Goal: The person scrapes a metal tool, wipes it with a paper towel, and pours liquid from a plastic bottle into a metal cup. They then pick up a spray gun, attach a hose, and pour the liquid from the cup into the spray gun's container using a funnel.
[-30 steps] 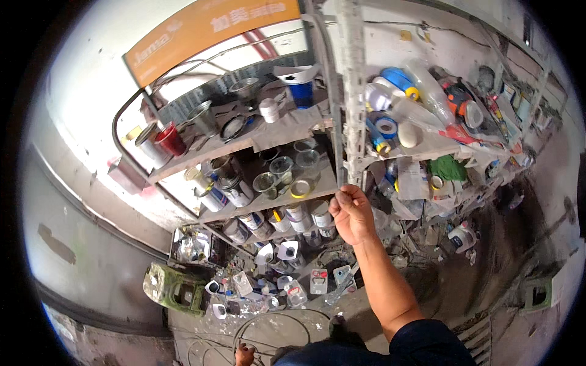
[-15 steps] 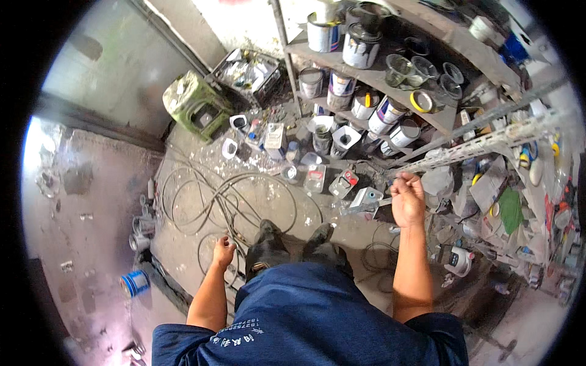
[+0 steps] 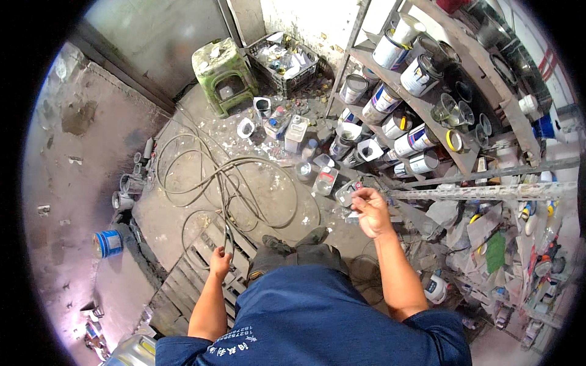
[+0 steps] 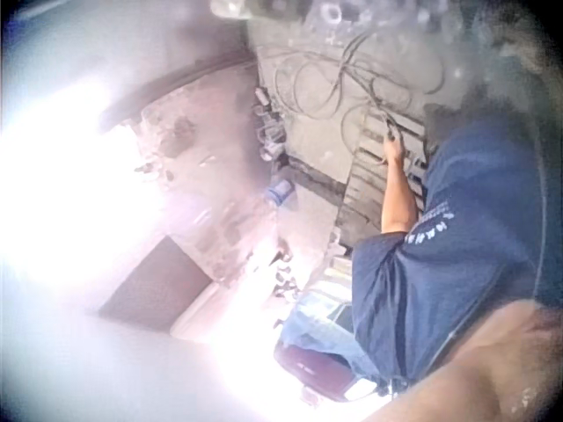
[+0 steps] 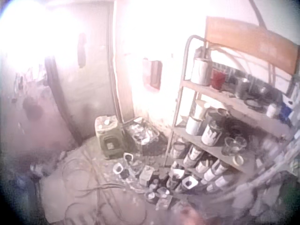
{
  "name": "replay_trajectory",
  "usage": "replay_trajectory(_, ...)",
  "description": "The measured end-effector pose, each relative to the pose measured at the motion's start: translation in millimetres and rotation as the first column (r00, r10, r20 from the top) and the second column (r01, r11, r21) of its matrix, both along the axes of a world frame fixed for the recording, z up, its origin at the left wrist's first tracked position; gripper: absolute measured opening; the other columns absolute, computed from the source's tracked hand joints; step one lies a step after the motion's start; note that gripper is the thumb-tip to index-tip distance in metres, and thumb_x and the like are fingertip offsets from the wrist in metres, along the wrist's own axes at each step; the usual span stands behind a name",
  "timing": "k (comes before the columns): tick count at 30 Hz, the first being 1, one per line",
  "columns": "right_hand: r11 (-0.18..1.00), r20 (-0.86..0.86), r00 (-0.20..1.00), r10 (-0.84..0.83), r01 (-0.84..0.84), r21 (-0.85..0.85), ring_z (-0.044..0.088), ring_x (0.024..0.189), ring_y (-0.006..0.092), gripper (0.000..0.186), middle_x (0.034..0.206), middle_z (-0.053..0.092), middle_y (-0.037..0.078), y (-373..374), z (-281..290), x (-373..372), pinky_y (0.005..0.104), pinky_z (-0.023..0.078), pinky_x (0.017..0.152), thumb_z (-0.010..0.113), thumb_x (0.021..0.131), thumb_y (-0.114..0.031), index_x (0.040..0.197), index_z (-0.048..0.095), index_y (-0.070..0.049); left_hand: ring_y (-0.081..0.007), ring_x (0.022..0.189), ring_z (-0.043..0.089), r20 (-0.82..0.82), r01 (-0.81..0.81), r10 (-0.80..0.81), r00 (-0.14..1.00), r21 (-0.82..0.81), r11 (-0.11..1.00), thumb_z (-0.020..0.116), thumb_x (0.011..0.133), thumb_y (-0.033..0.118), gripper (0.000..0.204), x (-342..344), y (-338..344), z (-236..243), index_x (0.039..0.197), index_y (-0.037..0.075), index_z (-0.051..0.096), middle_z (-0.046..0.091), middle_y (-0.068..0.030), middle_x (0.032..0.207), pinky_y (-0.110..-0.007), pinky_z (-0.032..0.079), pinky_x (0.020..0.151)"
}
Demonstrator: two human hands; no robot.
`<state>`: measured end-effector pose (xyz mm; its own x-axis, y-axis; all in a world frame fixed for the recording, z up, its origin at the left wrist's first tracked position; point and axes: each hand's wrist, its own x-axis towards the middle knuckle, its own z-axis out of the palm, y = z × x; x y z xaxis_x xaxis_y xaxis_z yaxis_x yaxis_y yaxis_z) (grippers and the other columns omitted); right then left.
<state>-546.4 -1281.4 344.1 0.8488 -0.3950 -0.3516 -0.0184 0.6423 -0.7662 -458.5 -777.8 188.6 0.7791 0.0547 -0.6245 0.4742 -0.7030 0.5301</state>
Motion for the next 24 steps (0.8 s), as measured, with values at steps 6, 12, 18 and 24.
replay_trajectory(6, 0.987, 0.054, 0.985, 0.162, -0.163, 0.000, 0.063, 0.074, 0.0131, 0.010, 0.091, 0.065, 0.008, 79.1, 38.5, 59.4, 0.0241, 0.054, 0.066, 0.061, 0.088, -0.006, 0.097, 0.058, -0.005, -0.0205, 0.080, 0.059, 0.004, -0.138, 0.139, 0.990, -0.067, 0.988, 0.063, 0.078, 0.014, 0.052, -7.2, 55.3, -10.6, 0.124, -0.004, 0.048, 0.062, -0.0118, 0.094, -0.032, 0.048, 0.073)
replay_trajectory(12, 0.973, -0.004, 0.974, 0.229, -0.229, -0.040, 0.064, 0.076, 0.0134, 0.012, 0.093, 0.066, 0.008, 133.7, 51.5, 87.5, 0.0269, 0.053, 0.068, 0.059, 0.090, -0.008, 0.102, 0.058, -0.006, -0.0224, 0.089, 0.062, -0.171, -0.322, 0.307, 0.936, -0.064, 0.945, 0.065, 0.078, 0.016, 0.054, -26.6, 129.8, -46.8, 0.126, -0.003, 0.048, 0.063, -0.0160, 0.107, -0.032, 0.049, 0.078)
replay_trajectory(18, 0.973, -0.069, 0.971, 0.230, -0.230, 0.008, 0.053, 0.056, 0.0092, 0.015, 0.075, 0.058, 0.003, 169.0, 60.9, 95.4, 0.0234, 0.045, 0.052, 0.061, 0.091, -0.015, 0.101, 0.057, -0.005, -0.0188, 0.080, 0.057, -0.205, -0.345, 0.322, 0.924, -0.087, 0.935, 0.062, 0.079, 0.017, 0.056, -28.9, 152.3, -52.1, 0.130, 0.001, 0.045, 0.060, -0.0129, 0.106, -0.031, 0.047, 0.066)
replay_trajectory(24, 0.971, -0.020, 0.978, 0.208, -0.209, -0.114, 0.054, 0.063, 0.0095, 0.017, 0.078, 0.056, 0.001, 176.6, 25.5, 80.7, 0.0230, 0.046, 0.058, 0.069, 0.083, -0.008, 0.092, 0.054, -0.007, -0.0247, 0.100, 0.060, -0.161, -0.323, 0.300, 0.940, -0.140, 0.936, 0.064, 0.078, 0.020, 0.052, -13.5, 123.8, -15.7, 0.124, -0.001, 0.051, 0.061, -0.0166, 0.113, -0.034, 0.047, 0.086)
